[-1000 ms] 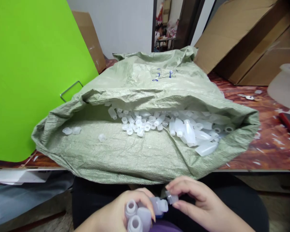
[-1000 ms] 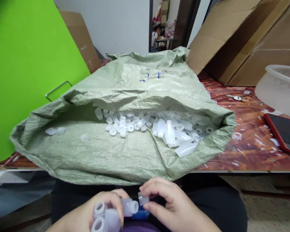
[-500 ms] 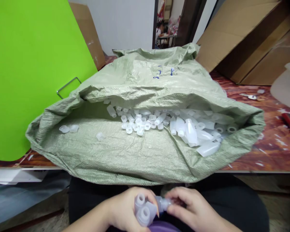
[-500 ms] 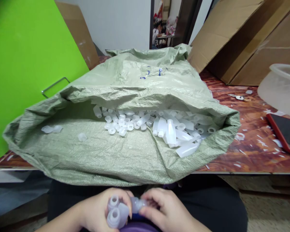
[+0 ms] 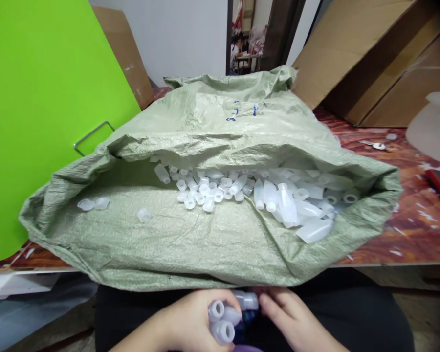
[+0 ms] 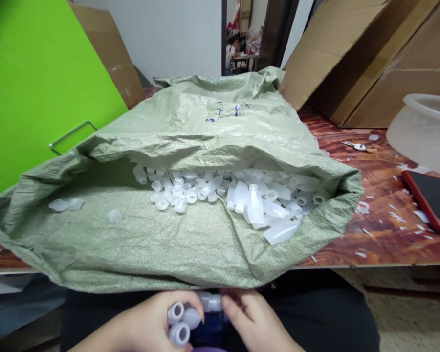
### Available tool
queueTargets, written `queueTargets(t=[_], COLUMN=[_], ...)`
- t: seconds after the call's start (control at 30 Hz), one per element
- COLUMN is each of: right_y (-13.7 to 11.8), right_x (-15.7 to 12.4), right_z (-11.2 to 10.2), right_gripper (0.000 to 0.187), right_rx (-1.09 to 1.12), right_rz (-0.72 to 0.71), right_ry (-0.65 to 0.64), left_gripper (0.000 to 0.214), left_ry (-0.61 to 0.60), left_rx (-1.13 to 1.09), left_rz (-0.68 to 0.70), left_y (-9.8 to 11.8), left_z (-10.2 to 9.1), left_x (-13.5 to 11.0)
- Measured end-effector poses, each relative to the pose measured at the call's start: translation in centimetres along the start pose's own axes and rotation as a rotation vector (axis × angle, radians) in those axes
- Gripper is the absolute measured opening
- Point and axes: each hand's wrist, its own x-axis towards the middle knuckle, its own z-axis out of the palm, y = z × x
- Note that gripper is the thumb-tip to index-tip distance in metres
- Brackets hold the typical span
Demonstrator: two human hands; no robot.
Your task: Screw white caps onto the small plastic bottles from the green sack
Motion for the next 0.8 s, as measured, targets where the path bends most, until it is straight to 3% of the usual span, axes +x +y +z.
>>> queueTargets(t=[0.1, 0.17, 0.23, 0.33, 0.4, 0.57, 0.7, 0.8], right_y=[-0.4, -0.9, -1.2, -1.1, -0.9, -0.5, -0.6, -0.6], right_x=[0.4, 0.6, 0.8, 0.6, 0.4, 0.3, 0.1, 0.2], right_z=[-0.1, -0.1, -0.3, -0.5, -0.5, -0.2, -0.3, 0.0], right_gripper=[0.039, 0.044, 0.051, 0.035, 0.03, 0.027, 0.029, 0.028], right_rx=[-0.068, -0.016, 0.023, -0.067, -0.129, -0.113, -0.265, -0.241], right_rz=[-0.099, -0.009, 0.057, -0.088, -0.189, -0.206, -0.334, -0.292], right_ry=[0.014, -0.06, -0.053, 0.012, -0.012, -0.02, -0.046, -0.061], left_gripper=[0.034, 0.035, 0.034, 0.033, 0.032, 0.031, 0.032, 0.032], left_ry=[-0.008, -0.018, -0.013, 0.011, 0.013, 0.039, 0.031, 0.05], left_rx=[0.013, 0.045, 0.056, 0.01, -0.021, -0.062, -0.071, -0.098], left_rz=[-0.014, -0.005, 0.009, 0.004, 0.004, 0.043, 0.079, 0.089], left_y=[0.3, 0.3, 0.2, -0.1, -0.3, -0.2, -0.2, -0.6], left_z=[0.1, 0.1, 0.2, 0.2, 0.3, 0.3, 0.2, 0.6], left_x=[0.1, 0.2, 0.2, 0.3, 0.2, 0.0, 0.0, 0.1])
